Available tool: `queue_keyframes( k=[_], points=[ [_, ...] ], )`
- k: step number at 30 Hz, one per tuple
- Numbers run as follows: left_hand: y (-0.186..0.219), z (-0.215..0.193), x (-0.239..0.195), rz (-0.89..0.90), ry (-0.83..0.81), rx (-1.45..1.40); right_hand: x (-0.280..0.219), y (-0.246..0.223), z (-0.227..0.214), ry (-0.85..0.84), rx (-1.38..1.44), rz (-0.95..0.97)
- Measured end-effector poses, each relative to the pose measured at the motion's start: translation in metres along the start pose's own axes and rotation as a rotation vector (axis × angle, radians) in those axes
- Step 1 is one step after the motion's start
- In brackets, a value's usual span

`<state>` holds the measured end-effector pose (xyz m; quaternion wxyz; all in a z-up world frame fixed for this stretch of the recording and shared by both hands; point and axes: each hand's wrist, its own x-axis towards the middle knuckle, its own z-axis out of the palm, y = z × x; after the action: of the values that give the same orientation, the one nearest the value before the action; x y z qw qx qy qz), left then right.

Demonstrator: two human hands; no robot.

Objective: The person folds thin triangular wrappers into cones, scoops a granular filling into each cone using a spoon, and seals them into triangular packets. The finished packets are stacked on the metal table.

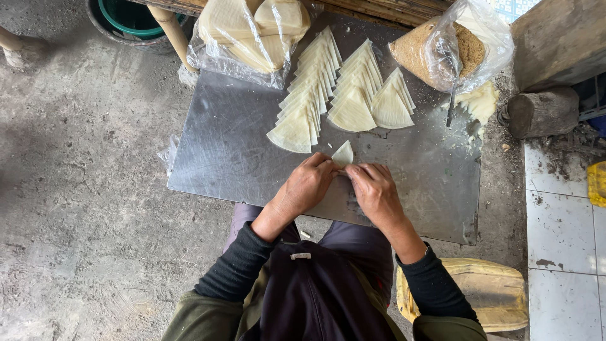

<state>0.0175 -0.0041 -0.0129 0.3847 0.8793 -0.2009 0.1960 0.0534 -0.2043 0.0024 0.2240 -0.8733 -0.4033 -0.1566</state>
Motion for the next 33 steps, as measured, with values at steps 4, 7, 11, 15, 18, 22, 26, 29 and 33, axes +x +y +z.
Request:
queue_keyframes(
  k=[4,7,11,15,18,22,26,29,33],
  points=[
    [0.001,-0.007,0.008,-0.235,-0.013,-0.145,0.013,0.003,-0.007,-0.048,0.053,0.051],
    [0.003,-0.010,0.012,-0.302,0.019,-0.186,0.018,0.001,-0.009,-0.037,0.101,0.108],
    [0.010,-0.004,0.016,-0.374,0.049,-0.098,0.021,-0.002,-0.006,-0.012,0.229,0.211],
    [0.012,-0.004,0.020,-0.420,0.043,0.004,0.021,0.000,-0.004,-0.058,0.333,0.394],
    [0.010,-0.009,0.024,-0.456,0.017,-0.099,0.020,-0.001,-0.004,-0.029,0.257,0.280],
    [0.010,-0.010,0.022,-0.394,0.044,-0.040,0.015,-0.007,-0.004,-0.009,0.083,0.111],
    [0.011,-0.009,0.017,-0.299,0.049,0.044,0.011,-0.010,-0.006,-0.049,0.084,0.090],
    [0.009,-0.013,0.010,-0.166,0.045,0.048,0.011,-0.006,-0.004,-0.045,0.124,0.096],
    [0.005,-0.010,0.005,-0.104,-0.010,0.084,0.009,-0.003,0.004,-0.022,0.132,0.117]
  ],
)
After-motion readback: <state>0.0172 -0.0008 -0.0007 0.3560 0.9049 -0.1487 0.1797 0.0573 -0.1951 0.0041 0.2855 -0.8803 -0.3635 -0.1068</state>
